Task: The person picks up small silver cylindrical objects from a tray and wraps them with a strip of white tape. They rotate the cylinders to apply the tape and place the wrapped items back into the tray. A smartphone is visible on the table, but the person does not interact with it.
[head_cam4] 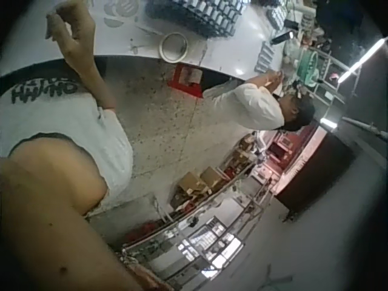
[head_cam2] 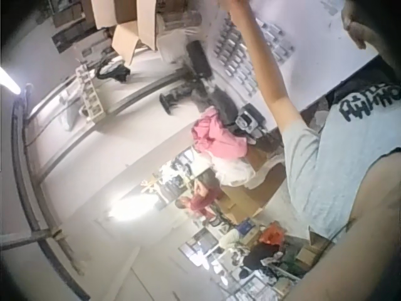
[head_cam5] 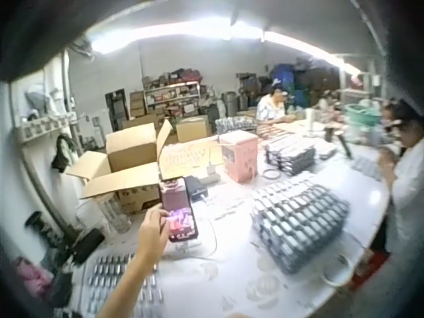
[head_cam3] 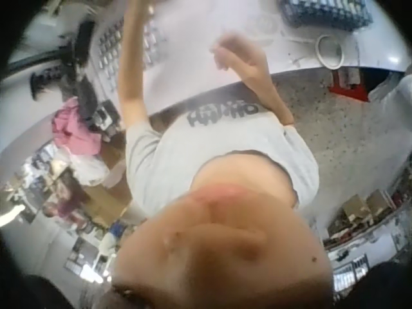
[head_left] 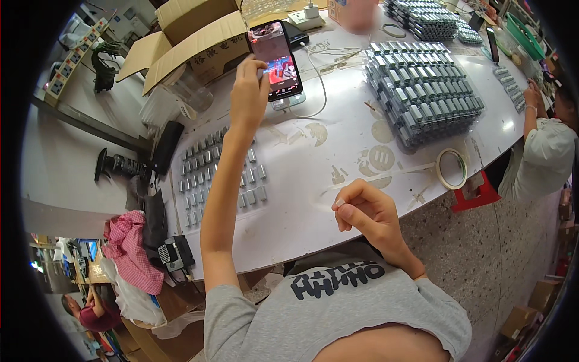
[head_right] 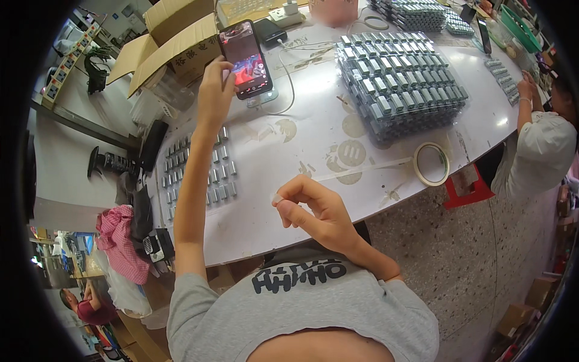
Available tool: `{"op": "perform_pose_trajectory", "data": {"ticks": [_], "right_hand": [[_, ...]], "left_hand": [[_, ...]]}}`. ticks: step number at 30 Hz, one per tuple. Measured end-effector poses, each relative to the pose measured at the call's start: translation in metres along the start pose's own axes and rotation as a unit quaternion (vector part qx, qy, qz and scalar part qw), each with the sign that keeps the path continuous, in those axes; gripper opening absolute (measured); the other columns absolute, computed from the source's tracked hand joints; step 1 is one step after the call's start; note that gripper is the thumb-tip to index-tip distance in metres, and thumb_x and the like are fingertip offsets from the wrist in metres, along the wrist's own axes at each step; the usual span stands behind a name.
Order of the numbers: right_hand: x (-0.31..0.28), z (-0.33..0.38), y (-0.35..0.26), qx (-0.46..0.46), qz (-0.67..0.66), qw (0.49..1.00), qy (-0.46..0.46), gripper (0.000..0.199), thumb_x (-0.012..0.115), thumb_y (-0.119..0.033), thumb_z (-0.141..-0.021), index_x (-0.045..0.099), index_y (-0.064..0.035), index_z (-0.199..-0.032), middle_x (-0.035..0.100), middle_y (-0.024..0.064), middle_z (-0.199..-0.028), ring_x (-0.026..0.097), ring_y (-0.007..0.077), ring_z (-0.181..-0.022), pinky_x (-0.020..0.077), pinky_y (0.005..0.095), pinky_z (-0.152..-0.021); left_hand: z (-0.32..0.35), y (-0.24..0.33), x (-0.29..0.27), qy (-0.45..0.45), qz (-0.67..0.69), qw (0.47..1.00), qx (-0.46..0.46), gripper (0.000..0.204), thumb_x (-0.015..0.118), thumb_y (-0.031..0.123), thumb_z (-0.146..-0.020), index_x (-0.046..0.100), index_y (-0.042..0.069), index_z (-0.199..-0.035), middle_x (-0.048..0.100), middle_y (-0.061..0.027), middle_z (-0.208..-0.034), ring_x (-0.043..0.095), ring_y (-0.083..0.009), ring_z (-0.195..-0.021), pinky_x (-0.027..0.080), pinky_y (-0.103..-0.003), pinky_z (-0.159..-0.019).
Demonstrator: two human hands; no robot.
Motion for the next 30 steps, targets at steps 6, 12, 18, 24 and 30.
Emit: {"op": "perform_pose_trajectory", "data": {"ticks": [6, 12, 18, 24, 30], "right_hand": [[-0.005, -0.01, -0.001, -0.007, 0.014, 1.0, -0.002, 0.01, 0.051, -0.008, -0.085, 0.051, 0.0019, -0.087, 0.05, 0.0033, -0.074, 0.048, 0.0076, -0.064, 0.039, 0.02, -0.059], [-0.007, -0.012, -0.016, -0.006, 0.074, 0.997, 0.022, 0.011, 0.052, -0.01, -0.085, 0.051, 0.0012, -0.084, 0.05, 0.002, -0.072, 0.046, 0.0056, -0.061, 0.0371, 0.0177, -0.056], [0.001, -0.007, -0.031, -0.004, 0.14, 0.99, -0.008, 0.009, 0.053, -0.008, -0.083, 0.052, 0.0007, -0.082, 0.05, 0.0014, -0.07, 0.045, 0.0046, -0.058, 0.0364, 0.0171, -0.053], [0.006, -0.007, -0.023, -0.012, 0.184, 0.979, -0.09, 0.011, 0.055, -0.01, -0.083, 0.053, 0.0005, -0.081, 0.053, 0.0018, -0.068, 0.049, 0.0055, -0.064, 0.0392, 0.0178, -0.057], [0.002, -0.008, -0.022, 0.029, 0.139, 0.988, -0.053, 0.012, 0.055, -0.011, -0.083, 0.052, 0.0001, -0.081, 0.05, 0.0, -0.067, 0.046, 0.0047, -0.061, 0.0369, 0.0184, -0.054]], "left_hand": [[0.049, 0.054, -0.025, -0.182, 0.283, 0.929, -0.152, 0.022, 0.048, 0.007, -0.083, 0.044, 0.001, -0.104, 0.059, -0.0088, -0.093, 0.052, -0.0092, -0.069, 0.042, -0.021, -0.06], [0.096, 0.11, -0.048, -0.259, 0.417, 0.846, -0.207, 0.035, 0.048, 0.0, -0.082, 0.037, 0.001, -0.116, 0.053, -0.0129, -0.107, 0.054, -0.0112, -0.078, 0.044, -0.023, -0.069], [0.132, 0.142, -0.061, -0.144, 0.414, 0.867, -0.236, 0.035, 0.052, 0.0, -0.081, 0.038, 0.001, -0.112, 0.055, -0.0151, -0.105, 0.06, -0.0146, -0.078, 0.049, -0.023, -0.068], [0.16, 0.147, -0.065, -0.105, 0.428, 0.847, -0.298, 0.036, 0.057, 0.0, -0.078, 0.04, 0.002, -0.11, 0.06, -0.0145, -0.095, 0.061, -0.0143, -0.077, 0.051, -0.022, -0.064], [0.141, 0.129, -0.061, -0.105, 0.374, 0.881, -0.269, 0.034, 0.053, -0.004, -0.077, 0.042, -0.001, -0.11, 0.06, -0.0144, -0.089, 0.059, -0.0141, -0.076, 0.047, -0.022, -0.066]]}}
Point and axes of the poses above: each hand's wrist, its own z-axis away from the middle knuckle, its own x-axis out of the palm, y = z × x, the point moved 2 cm from there along -z, towards the middle knuckle
